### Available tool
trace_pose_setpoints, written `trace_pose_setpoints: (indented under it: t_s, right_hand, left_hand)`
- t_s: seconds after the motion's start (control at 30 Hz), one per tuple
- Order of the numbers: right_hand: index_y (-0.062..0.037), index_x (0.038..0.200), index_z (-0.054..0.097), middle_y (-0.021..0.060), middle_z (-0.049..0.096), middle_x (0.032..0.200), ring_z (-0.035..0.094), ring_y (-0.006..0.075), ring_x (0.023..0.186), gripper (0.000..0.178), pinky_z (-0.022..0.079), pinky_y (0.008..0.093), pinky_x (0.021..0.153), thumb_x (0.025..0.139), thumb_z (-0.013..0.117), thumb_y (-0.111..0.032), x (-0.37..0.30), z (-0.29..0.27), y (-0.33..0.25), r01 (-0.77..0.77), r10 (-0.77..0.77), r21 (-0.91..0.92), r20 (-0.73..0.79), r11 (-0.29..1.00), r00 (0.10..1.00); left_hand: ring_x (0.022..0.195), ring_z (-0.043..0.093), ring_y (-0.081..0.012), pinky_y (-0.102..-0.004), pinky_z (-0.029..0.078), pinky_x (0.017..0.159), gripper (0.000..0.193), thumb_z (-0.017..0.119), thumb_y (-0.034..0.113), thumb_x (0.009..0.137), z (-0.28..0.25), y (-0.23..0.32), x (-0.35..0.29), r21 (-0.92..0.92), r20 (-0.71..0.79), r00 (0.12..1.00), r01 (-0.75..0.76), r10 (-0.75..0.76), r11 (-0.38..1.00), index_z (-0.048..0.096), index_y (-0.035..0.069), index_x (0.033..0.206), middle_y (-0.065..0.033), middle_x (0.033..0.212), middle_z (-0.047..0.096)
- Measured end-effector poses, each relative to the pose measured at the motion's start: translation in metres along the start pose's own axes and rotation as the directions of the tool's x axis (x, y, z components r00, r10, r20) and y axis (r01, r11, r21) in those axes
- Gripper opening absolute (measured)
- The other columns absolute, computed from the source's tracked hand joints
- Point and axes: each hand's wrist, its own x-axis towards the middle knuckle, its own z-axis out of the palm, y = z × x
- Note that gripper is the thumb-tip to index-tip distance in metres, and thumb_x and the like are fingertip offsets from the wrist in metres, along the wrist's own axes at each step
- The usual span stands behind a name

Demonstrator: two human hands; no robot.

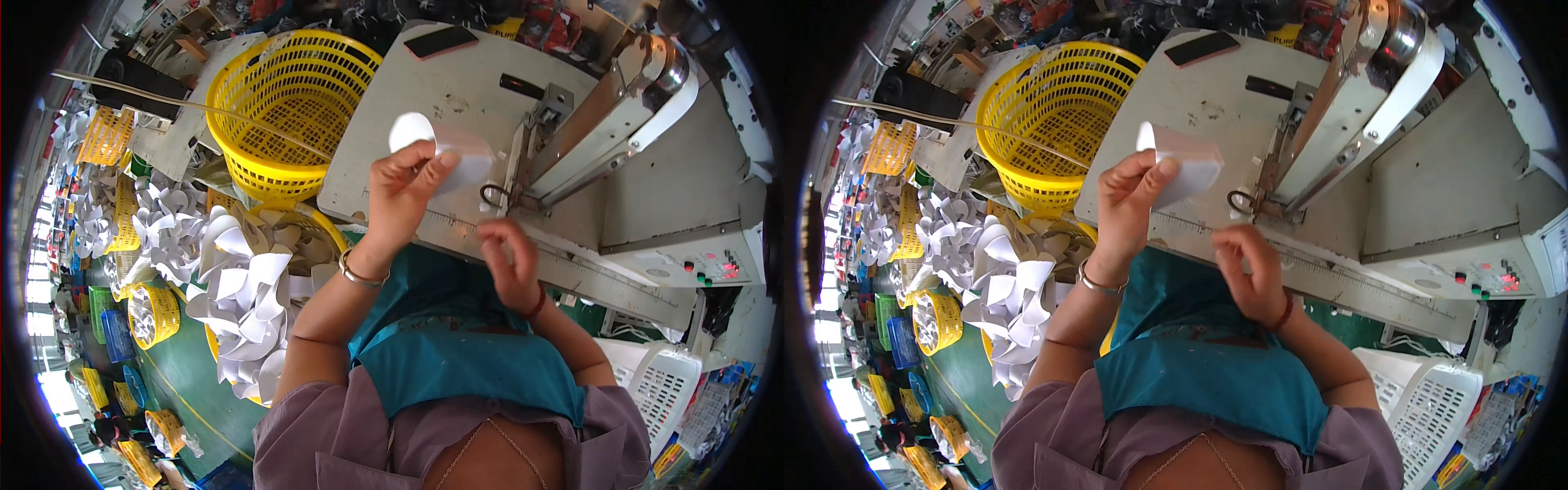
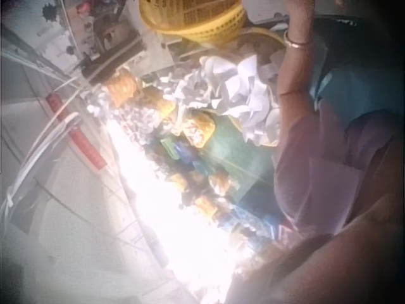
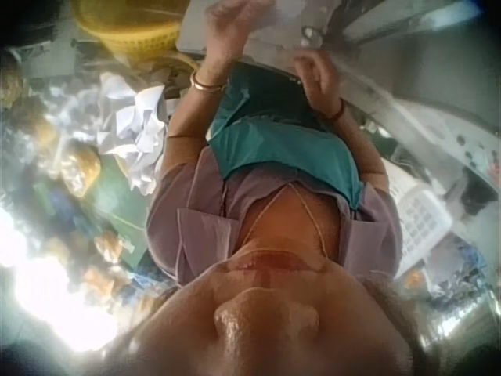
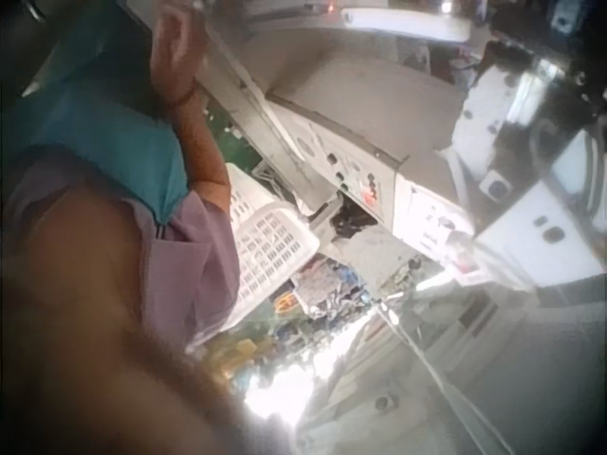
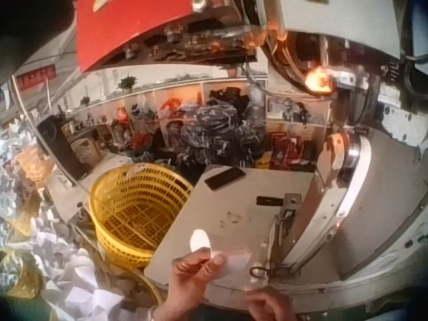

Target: The person takes shoe components from a basket, aligns and folds the edges, feeds them through a machine to sew the seams, and stacks the completed pieces onto the machine arm.

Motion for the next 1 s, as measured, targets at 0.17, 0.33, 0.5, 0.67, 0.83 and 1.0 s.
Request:
trace_pose_setpoints:
  t_s: [0.17, 0.33, 0.5, 0.67, 0.83, 1.0]
  right_hand:
    - [-0.0050, 0.093, 0.057, 0.0069, 0.058, 0.077, 0.055, 0.0234, 0.066, 0.016, 0.043, 0.0331, 0.063, 0.078, 0.061, -0.008, -0.020, 0.002, 0.044, 0.322, -0.210, -0.400, 0.299, 0.858, 0.931]
    - [-0.0077, 0.093, 0.058, 0.0040, 0.056, 0.075, 0.054, 0.0217, 0.065, 0.021, 0.041, 0.0350, 0.059, 0.073, 0.063, -0.007, -0.022, 0.007, 0.051, 0.496, -0.343, -0.507, 0.368, 0.705, 0.864]
    - [-0.0065, 0.091, 0.061, 0.0043, 0.057, 0.077, 0.055, 0.0207, 0.064, 0.021, 0.043, 0.0348, 0.060, 0.070, 0.065, -0.007, -0.021, 0.008, 0.051, 0.578, -0.408, -0.549, 0.410, 0.603, 0.816]
    - [-0.0066, 0.089, 0.062, 0.0038, 0.056, 0.079, 0.053, 0.0197, 0.062, 0.021, 0.042, 0.0340, 0.059, 0.068, 0.066, -0.009, -0.022, 0.009, 0.054, 0.626, -0.433, -0.584, 0.453, 0.517, 0.779]
    - [-0.0070, 0.088, 0.062, 0.0038, 0.054, 0.078, 0.053, 0.0203, 0.062, 0.021, 0.042, 0.0339, 0.059, 0.067, 0.066, -0.010, -0.023, 0.011, 0.054, 0.630, -0.434, -0.592, 0.457, 0.504, 0.776]
    - [-0.0070, 0.087, 0.061, 0.0041, 0.051, 0.073, 0.052, 0.0206, 0.061, 0.019, 0.042, 0.0336, 0.060, 0.069, 0.064, -0.012, -0.024, 0.011, 0.057, 0.592, -0.395, -0.580, 0.441, 0.559, 0.806]
  left_hand:
    - [0.067, 0.061, -0.0185, -0.0283, 0.048, 0.060, 0.014, 0.064, 0.013, 0.082, -0.013, -0.039, 0.088, 0.614, 0.053, 0.942, -0.293, 0.333, 0.732, 0.065, 0.002, 0.091, -0.0111, 0.079, 0.065]
    - [0.079, 0.063, -0.0287, -0.0376, 0.049, 0.068, 0.019, 0.057, 0.018, 0.080, -0.023, -0.091, 0.146, 0.932, 0.111, 0.990, -0.133, 0.084, 0.338, 0.066, 0.008, 0.094, -0.0125, 0.088, 0.066]
    - [0.101, 0.057, -0.0272, -0.0429, 0.039, 0.086, 0.025, 0.056, 0.023, 0.081, -0.038, -0.130, 0.153, 0.991, 0.122, 0.984, -0.115, -0.132, 0.062, 0.066, 0.013, 0.102, -0.0112, 0.104, 0.063]
    - [0.102, 0.055, -0.0275, -0.0430, 0.036, 0.090, 0.029, 0.058, 0.023, 0.079, -0.036, -0.112, 0.154, 0.993, 0.122, 0.979, -0.122, -0.165, 0.010, 0.064, 0.014, 0.107, -0.0098, 0.108, 0.061]
    - [0.110, 0.050, -0.0284, -0.0430, 0.034, 0.093, 0.043, 0.063, 0.022, 0.076, -0.037, -0.095, 0.127, 0.992, 0.097, 0.995, -0.094, -0.031, 0.090, 0.057, 0.014, 0.118, -0.0098, 0.114, 0.058]
    - [0.116, 0.044, -0.0282, -0.0442, 0.032, 0.095, 0.046, 0.065, 0.017, 0.070, -0.046, -0.060, 0.019, 0.923, 0.237, 0.968, -0.252, 0.089, 0.290, 0.056, 0.012, 0.115, -0.0083, 0.119, 0.053]
